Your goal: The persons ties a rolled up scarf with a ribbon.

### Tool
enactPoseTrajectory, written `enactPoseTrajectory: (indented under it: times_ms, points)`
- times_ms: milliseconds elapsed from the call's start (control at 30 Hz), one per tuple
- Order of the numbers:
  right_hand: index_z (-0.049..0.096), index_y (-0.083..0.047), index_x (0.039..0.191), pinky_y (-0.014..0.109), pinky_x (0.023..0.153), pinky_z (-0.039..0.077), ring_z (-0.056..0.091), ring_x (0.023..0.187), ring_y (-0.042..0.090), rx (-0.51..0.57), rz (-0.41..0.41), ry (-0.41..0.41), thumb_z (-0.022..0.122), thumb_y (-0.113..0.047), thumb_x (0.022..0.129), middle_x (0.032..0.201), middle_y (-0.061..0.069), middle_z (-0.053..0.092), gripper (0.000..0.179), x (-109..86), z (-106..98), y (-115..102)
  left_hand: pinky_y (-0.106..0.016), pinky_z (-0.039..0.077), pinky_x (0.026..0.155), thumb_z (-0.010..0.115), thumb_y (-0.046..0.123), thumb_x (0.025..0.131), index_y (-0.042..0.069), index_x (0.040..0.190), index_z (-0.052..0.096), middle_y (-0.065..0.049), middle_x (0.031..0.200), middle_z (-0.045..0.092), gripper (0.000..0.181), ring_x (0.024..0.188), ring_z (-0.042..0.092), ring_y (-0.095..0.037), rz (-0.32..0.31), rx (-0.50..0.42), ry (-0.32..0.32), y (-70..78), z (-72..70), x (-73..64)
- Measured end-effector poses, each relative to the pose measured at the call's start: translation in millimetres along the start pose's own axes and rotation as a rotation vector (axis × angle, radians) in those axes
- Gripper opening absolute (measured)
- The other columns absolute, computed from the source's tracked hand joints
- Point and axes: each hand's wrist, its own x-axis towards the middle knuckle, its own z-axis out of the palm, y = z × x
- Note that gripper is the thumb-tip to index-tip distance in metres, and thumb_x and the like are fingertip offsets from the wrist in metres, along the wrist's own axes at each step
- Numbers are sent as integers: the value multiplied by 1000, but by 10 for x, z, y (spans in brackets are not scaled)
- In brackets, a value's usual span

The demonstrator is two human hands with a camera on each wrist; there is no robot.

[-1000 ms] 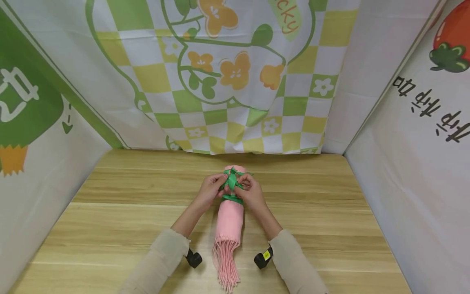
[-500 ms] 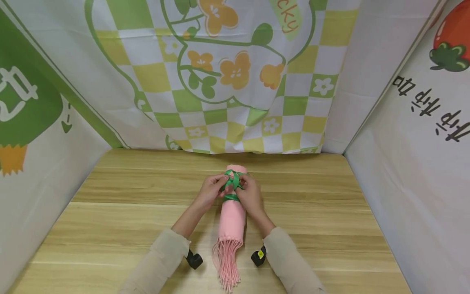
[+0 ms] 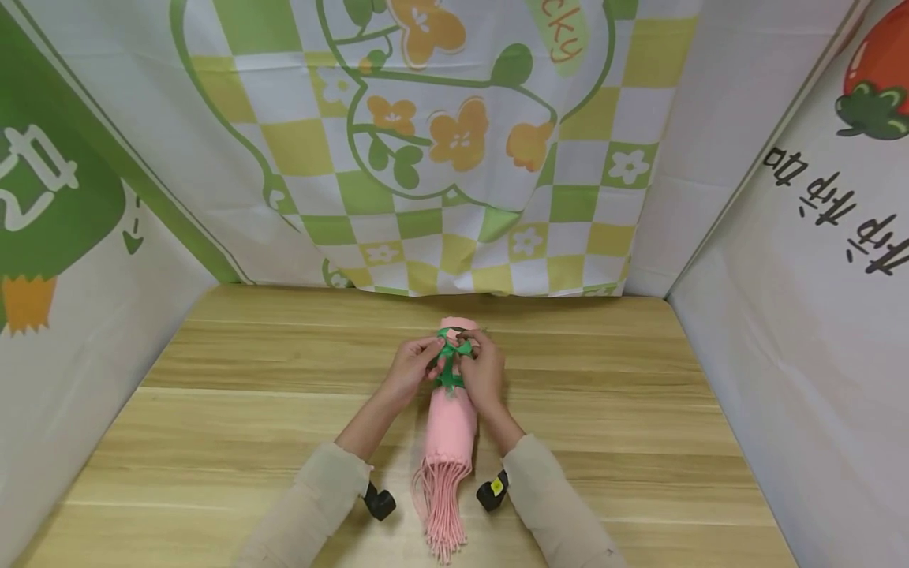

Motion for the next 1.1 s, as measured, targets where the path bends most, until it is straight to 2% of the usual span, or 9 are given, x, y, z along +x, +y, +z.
enactPoseTrajectory:
  times_ms: [100, 200, 333, 467, 600, 733, 833, 967, 1100]
  points:
    - [70, -4, 111, 18, 46, 41, 47, 47, 6, 147, 95, -17, 62, 4, 91, 62, -3, 61, 23, -1, -4, -6, -18, 35, 52, 51, 16, 104, -9, 87, 61, 3, 63, 54, 32, 51, 43, -6, -6, -3, 3, -8, -2, 4]
    - [67, 0, 118, 16, 53, 46, 55, 58, 5, 322, 191, -54, 64, 3, 91, 79, -5, 69, 27, -5, -28, -14, -17, 36, 51, 52, 17, 104, -4, 82, 60, 3, 63, 53, 32, 51, 43, -6, -9, -5, 0, -17, -5, 2]
    - [54, 2, 135, 12, 49, 35, 53, 66, 1, 623, 247, -140, 50, 14, 88, 108, -3, 71, 48, -31, -95, -35, -16, 37, 51, 51, 16, 105, 3, 81, 62, 4, 61, 54, 29, 51, 43, -5, -16, -23, 2, -38, -12, -1]
    - [54, -3, 137, 11, 46, 27, 47, 65, 2, 860, 269, -159, 46, 5, 98, 119, -2, 69, 40, -57, -149, -61, -15, 37, 50, 51, 14, 104, 4, 84, 65, 5, 60, 53, 26, 50, 43, -4, -23, -66, 20, -69, -20, -5]
    - [62, -9, 115, 9, 44, 29, 52, 63, 0, 947, 313, -86, 50, -4, 103, 106, -4, 74, 18, -61, -147, -89, -14, 37, 49, 52, 14, 103, 8, 90, 70, 5, 61, 54, 23, 49, 42, -3, -37, -157, 36, -89, -8, -23]
    - [48, -11, 102, 8, 41, 27, 49, 57, 0, 1017, 390, -36, 49, -5, 103, 98, -6, 73, 6, -63, -134, -127, -12, 36, 48, 52, 12, 103, 10, 96, 73, 5, 61, 55, 22, 49, 42, -2, -45, -264, 36, -105, 13, -36]
    - [52, -9, 102, 9, 41, 26, 45, 55, 2, 1121, 480, -70, 46, -9, 104, 96, -8, 70, 7, -61, -152, -138, -13, 35, 49, 51, 11, 103, 5, 101, 73, 4, 61, 55, 23, 49, 40, -1, -37, -306, 25, -112, 23, -46]
    - [68, -9, 99, 8, 42, 25, 44, 54, 1, 1215, 573, -179, 42, -14, 106, 90, -5, 63, 27, -44, -203, -122, -13, 36, 50, 51, 11, 103, 6, 101, 74, 4, 61, 55, 23, 48, 39, -1, -31, -339, 4, -109, 34, -56]
    - [66, -10, 96, 7, 43, 24, 47, 55, -1, 1226, 563, -283, 38, -14, 107, 87, -4, 65, 31, -19, -243, -100, -13, 36, 50, 51, 12, 104, 12, 97, 74, 5, 62, 55, 25, 48, 39, -1, -34, -357, -17, -102, 31, -61]
